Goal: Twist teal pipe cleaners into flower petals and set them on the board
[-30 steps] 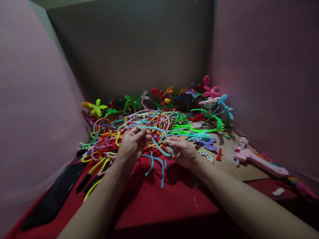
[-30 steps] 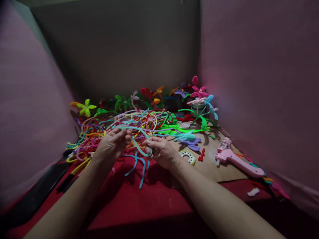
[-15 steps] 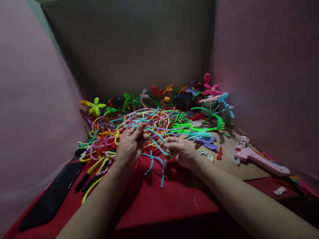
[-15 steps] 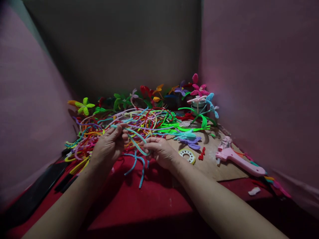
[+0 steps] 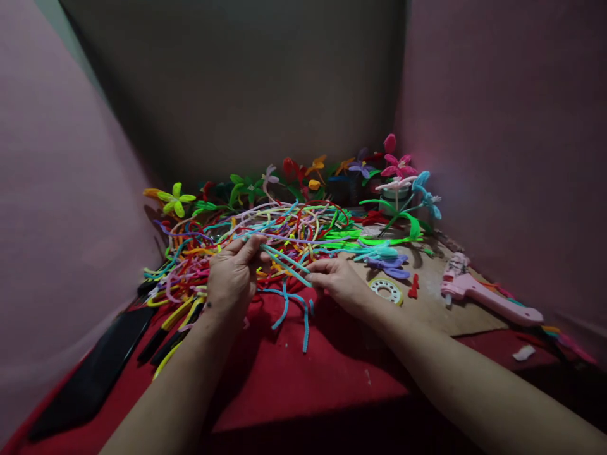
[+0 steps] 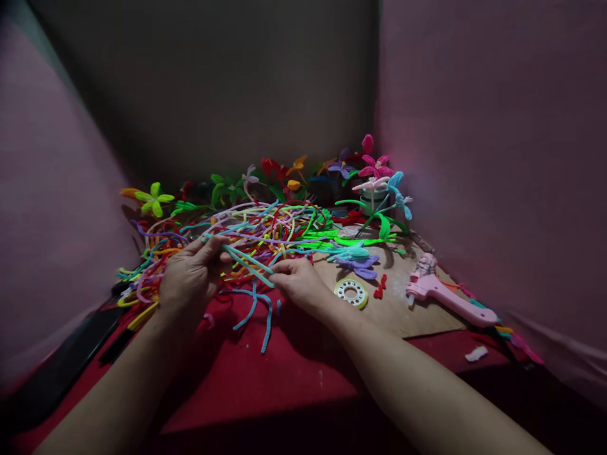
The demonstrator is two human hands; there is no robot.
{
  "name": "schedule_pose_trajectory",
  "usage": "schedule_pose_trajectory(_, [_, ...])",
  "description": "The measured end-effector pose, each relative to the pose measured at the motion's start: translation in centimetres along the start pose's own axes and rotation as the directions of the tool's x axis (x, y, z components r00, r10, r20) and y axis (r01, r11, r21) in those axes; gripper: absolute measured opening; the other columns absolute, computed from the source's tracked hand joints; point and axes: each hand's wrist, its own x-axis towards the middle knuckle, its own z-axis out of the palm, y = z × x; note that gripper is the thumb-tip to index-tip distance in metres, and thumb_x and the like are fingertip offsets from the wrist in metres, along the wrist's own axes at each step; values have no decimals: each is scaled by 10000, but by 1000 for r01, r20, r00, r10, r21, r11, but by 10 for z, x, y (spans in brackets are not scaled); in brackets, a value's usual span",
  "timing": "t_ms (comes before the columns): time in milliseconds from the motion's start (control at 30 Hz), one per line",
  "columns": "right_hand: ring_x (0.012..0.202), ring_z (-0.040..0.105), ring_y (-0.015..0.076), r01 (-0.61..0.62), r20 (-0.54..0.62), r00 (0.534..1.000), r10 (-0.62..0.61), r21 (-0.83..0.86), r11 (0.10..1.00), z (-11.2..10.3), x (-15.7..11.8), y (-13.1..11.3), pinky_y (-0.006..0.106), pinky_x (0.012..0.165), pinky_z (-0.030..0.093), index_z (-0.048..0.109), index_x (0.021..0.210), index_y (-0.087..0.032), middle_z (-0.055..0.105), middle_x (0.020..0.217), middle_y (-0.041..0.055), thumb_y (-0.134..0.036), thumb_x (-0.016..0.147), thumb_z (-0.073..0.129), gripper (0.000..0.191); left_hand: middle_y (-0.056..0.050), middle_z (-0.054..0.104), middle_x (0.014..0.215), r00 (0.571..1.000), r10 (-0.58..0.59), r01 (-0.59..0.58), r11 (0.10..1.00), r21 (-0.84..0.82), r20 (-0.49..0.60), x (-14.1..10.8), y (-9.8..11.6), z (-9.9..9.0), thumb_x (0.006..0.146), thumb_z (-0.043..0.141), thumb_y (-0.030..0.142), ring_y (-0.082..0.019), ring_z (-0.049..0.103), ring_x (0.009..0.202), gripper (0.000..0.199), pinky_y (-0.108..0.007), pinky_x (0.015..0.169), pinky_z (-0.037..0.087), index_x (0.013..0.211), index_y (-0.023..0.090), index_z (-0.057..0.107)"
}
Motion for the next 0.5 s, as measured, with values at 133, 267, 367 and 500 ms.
schedule_pose_trajectory(133, [387,441,56,-81,83,993,82,-9,997,6,-4,-4,196,429,341,609,672,-142,526,473,-47,-176,690,499,116,5,596,570,1000,-2,1,1000,15,22,5,2,-7,728,618,184,-49,534,445,100,-129,416,453,662,109,624])
schedule_pose_trajectory(267, [423,504,60,-122,76,991,113,118,985,9,-4,-4,202,470,409,630,720,-129,582,522,-31,-171,659,545,112,-20,641,635,999,-31,29,998,49,22,6,4,-9,768,572,200,-78,583,464,121,-165,441,500,682,116,582])
schedule_pose_trajectory(367, [446,512,58,-164,96,984,148,184,969,7,-3,0,202,496,417,639,683,-109,596,541,-15,-134,614,576,97,-17,635,606,998,-25,20,997,81,54,5,3,-8,769,581,236,-97,607,476,137,-187,481,524,697,121,560])
schedule_pose_trajectory(500, [485,533,78,-220,227,963,145,349,911,2,-3,2,221,513,421,623,673,-89,599,581,13,-206,628,636,126,-16,630,583,997,-21,14,995,94,74,2,2,-6,749,612,260,-118,624,488,156,-215,510,538,700,121,558])
